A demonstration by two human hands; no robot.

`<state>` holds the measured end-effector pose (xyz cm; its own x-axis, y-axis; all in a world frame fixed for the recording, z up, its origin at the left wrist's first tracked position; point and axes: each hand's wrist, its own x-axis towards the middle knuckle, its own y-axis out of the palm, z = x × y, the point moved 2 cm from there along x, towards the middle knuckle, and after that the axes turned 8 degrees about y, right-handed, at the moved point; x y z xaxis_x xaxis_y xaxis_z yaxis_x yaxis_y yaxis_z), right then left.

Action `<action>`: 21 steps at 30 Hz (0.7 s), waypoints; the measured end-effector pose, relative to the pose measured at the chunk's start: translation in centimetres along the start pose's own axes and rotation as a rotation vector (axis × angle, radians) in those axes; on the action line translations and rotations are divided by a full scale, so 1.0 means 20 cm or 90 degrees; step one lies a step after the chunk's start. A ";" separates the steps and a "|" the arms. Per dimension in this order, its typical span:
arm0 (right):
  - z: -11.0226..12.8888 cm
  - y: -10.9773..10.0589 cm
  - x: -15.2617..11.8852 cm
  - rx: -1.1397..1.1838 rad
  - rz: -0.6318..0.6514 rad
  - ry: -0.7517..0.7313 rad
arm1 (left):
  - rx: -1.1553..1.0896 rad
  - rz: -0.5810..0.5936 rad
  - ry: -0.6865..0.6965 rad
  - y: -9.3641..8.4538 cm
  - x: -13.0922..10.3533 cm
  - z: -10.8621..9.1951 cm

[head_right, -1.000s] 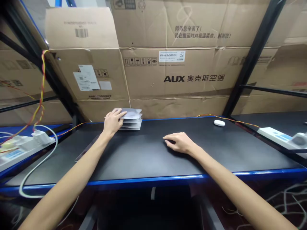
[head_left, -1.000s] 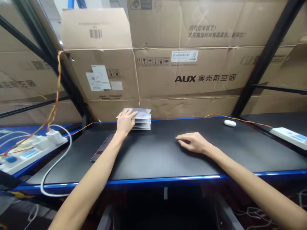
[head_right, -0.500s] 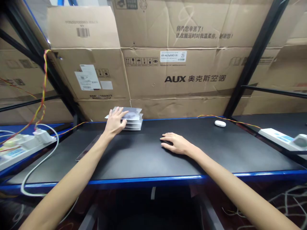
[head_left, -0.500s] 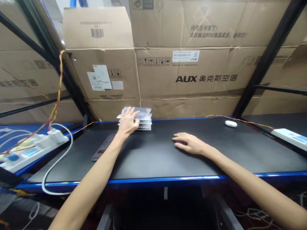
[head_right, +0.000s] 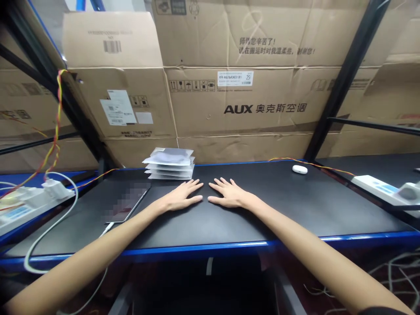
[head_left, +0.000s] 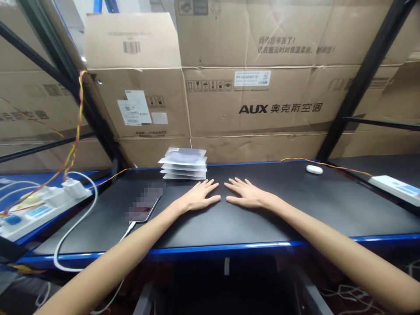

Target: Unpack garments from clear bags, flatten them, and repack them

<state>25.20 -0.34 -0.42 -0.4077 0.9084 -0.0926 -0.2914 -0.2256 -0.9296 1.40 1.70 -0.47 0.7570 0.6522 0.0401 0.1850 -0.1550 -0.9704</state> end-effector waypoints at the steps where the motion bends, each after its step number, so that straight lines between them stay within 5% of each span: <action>1: 0.00 0.00 0.01 0.000 -0.001 0.000 | 0.000 0.005 -0.004 0.00 0.00 0.00; 21: 0.00 -0.01 0.03 0.012 0.003 0.004 | 0.005 0.033 -0.012 0.00 0.01 0.00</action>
<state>25.12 0.21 -0.34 -0.4037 0.9094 -0.0997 -0.3056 -0.2368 -0.9222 1.57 1.78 -0.46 0.7533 0.6575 -0.0152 0.1405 -0.1835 -0.9729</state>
